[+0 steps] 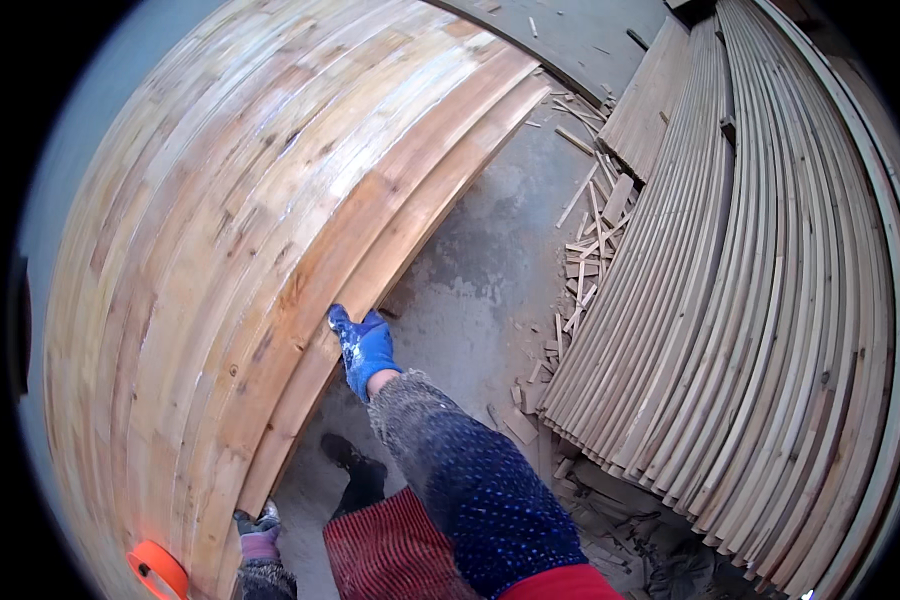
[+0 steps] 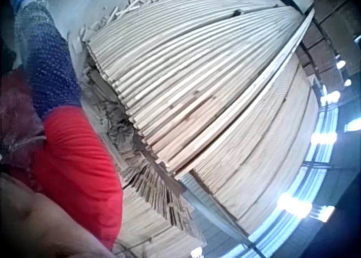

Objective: The person uses a putty knife to apply a white filler paste from an orange bucket into the gaps and knots of a large wooden panel. The person works systematically along the length of the panel, smoothing the filler into the wood grain.

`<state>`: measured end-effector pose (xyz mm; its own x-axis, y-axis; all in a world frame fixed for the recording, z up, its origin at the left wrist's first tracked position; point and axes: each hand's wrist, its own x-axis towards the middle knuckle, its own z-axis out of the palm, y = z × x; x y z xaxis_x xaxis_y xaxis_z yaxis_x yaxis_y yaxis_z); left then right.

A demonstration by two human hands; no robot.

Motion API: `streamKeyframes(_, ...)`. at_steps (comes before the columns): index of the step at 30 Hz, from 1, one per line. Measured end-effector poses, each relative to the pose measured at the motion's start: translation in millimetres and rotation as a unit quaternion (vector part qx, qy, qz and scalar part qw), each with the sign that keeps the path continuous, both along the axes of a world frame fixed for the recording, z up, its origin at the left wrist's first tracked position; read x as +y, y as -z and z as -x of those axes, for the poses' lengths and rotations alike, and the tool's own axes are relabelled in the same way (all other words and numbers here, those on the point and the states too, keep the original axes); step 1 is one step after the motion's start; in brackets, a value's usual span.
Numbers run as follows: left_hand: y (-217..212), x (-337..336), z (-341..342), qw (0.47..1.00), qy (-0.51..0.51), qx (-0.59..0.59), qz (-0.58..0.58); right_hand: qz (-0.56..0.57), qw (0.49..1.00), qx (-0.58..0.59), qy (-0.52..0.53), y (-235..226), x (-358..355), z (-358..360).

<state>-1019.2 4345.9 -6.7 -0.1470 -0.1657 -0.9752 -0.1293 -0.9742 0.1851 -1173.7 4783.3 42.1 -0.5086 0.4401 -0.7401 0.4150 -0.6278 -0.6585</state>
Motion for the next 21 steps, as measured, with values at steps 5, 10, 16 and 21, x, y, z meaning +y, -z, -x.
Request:
streamKeyframes(5,-4,0,-3,0.993,0.023,0.111,0.033,0.029,0.993,0.101,0.043,3,0,-8)
streamKeyframes(10,25,-14,-20,0.984,0.021,0.17,0.051,0.025,0.993,0.111,0.025,11,-11,-2)
streamKeyframes(16,18,2,-20,0.967,0.065,0.237,0.066,0.047,0.99,0.13,0.0,14,0,-8)
streamKeyframes(21,12,2,-18,0.965,0.046,0.24,0.092,0.051,0.993,0.107,0.014,3,-6,-6)
